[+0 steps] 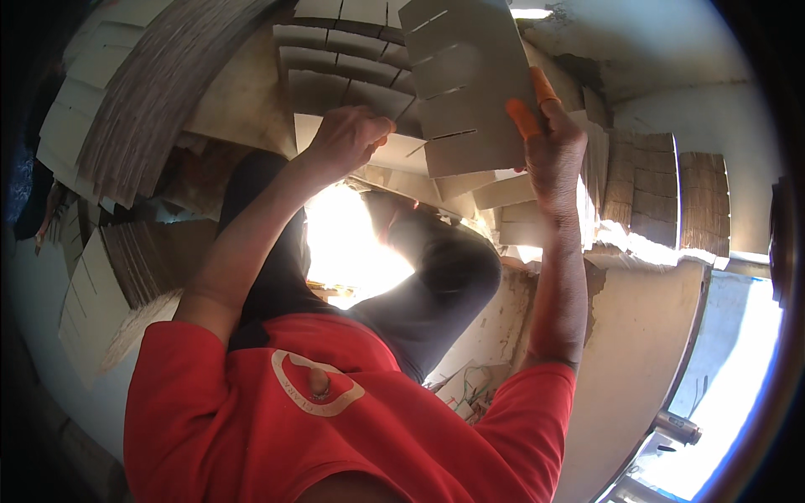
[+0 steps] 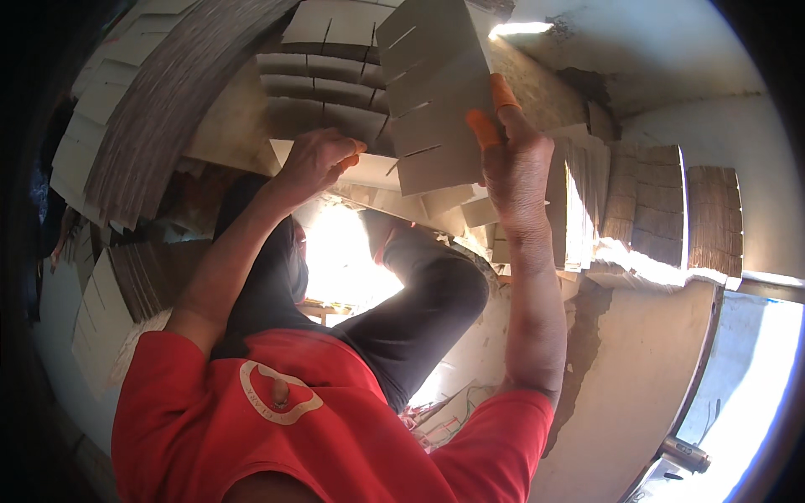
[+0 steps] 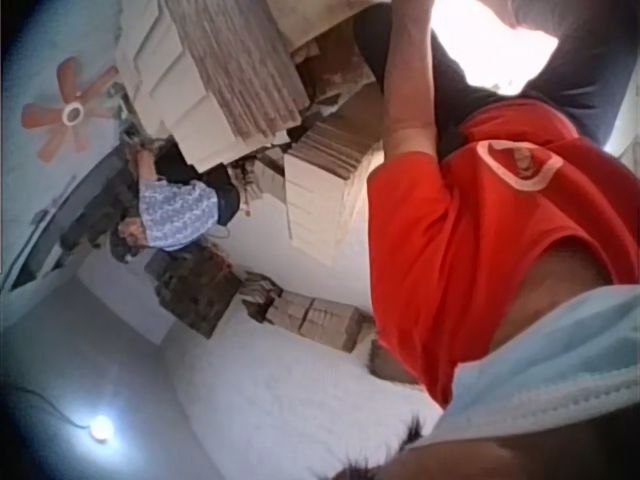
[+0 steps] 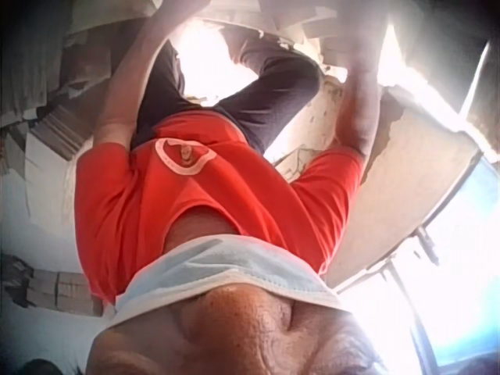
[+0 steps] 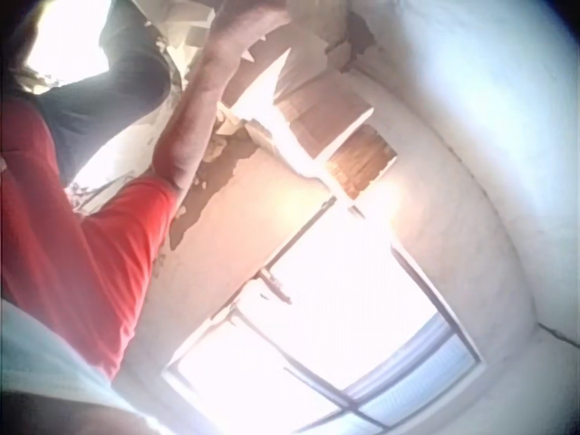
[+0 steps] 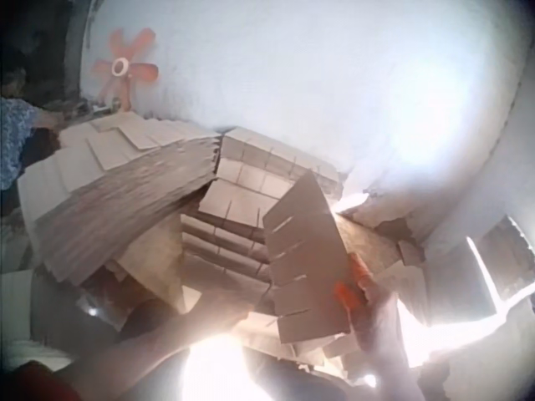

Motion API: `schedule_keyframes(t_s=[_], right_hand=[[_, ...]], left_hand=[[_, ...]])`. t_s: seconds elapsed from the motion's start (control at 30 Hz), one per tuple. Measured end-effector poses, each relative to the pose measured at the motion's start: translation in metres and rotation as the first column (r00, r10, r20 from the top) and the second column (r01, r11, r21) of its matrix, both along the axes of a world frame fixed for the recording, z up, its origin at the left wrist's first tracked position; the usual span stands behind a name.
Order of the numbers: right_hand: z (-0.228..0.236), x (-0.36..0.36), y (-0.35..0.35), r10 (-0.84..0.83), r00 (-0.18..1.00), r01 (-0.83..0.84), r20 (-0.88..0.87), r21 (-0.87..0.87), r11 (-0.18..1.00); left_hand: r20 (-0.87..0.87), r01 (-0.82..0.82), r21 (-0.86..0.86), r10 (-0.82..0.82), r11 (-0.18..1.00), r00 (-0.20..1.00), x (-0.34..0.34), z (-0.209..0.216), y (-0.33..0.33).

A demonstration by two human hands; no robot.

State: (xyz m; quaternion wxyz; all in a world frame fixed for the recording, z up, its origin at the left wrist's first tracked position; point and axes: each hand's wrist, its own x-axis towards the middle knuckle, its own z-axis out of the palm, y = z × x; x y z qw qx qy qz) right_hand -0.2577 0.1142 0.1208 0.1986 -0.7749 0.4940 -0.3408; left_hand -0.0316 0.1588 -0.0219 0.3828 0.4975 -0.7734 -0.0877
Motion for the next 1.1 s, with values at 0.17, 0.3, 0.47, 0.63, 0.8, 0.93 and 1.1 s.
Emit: schedule_keyframes(t_s=[0.17, 0.3, 0.47, 0.63, 0.8, 0.93, 1.1], right_hand=[[0.004, 0.003, -0.001, 0.006, 1.0, -0.006, 0.018, -0.023, 1.0], [-0.013, 0.002, -0.005, 0.046, 0.998, -0.046, -0.051, -0.008, 0.999], [-0.04, 0.014, -0.013, 0.203, 0.978, -0.204, -0.045, -0.023, 0.979], [-0.071, 0.024, -0.017, 0.409, 0.885, -0.364, -0.223, 0.218, 0.906], [-0.081, 0.04, 0.005, 0.336, 0.663, -0.298, -0.668, 0.176, 0.938], [-0.075, 0.011, 0.0, 0.056, 0.869, -0.17, -0.492, -0.188, 0.967], [-0.094, -0.131, -0.017, -0.528, 0.741, 0.175, -0.415, -0.639, 0.749]], left_hand=[[-0.006, -0.008, 0.003, 0.008, 1.0, 1.0, 0.002, 0.001, -0.001], [-0.021, -0.008, 0.004, 0.008, 1.0, 1.0, 0.001, -0.001, -0.002], [-0.054, 0.002, 0.012, -0.002, 1.0, 0.999, 0.001, -0.005, -0.004], [-0.005, -0.02, 0.021, 0.02, 1.0, 1.0, 0.0, -0.003, -0.007], [0.006, -0.032, 0.034, 0.032, 0.999, 0.999, 0.002, 0.0, -0.005], [-0.022, 0.0, -0.105, -0.002, 0.995, 1.0, 0.002, 0.004, -0.003], [0.024, -0.057, -0.158, 0.061, 0.986, 0.998, 0.018, 0.011, 0.014]])
